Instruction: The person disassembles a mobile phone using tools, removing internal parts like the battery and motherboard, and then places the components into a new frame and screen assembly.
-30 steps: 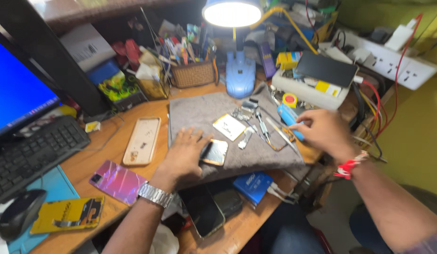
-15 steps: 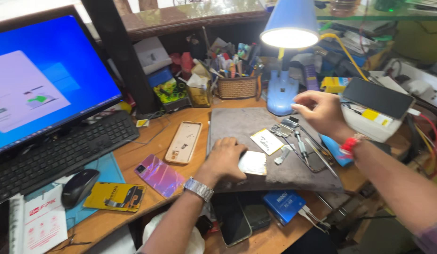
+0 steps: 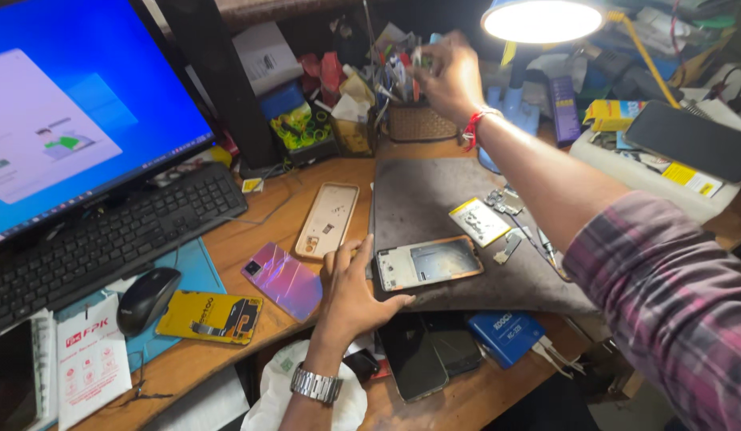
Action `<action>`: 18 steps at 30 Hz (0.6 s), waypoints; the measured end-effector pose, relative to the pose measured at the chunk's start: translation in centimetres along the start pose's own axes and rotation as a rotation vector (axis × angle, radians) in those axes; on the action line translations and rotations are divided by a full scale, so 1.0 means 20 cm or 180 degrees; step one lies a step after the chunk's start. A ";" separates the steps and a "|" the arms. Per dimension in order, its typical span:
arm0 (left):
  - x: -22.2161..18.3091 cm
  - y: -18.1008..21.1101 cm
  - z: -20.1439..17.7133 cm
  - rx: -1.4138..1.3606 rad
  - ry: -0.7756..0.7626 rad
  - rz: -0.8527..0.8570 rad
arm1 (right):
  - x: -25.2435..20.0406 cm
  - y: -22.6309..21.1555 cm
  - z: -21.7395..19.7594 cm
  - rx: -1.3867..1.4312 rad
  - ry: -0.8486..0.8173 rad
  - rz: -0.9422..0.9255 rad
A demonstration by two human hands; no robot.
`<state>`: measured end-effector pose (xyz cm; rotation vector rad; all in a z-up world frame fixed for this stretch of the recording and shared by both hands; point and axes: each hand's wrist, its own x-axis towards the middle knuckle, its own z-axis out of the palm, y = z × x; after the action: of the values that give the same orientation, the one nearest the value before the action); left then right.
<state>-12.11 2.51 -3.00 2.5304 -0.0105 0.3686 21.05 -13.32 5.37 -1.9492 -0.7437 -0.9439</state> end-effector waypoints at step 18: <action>0.00 0.16 0.12 0.0066 0.0276 0.0169 | -2.05 -0.83 -1.00 0.1750 -0.0816 0.4158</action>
<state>-11.82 -1.55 -3.20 2.5363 -0.0407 0.5019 -20.67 -28.68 -14.04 -1.5615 0.2195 0.2909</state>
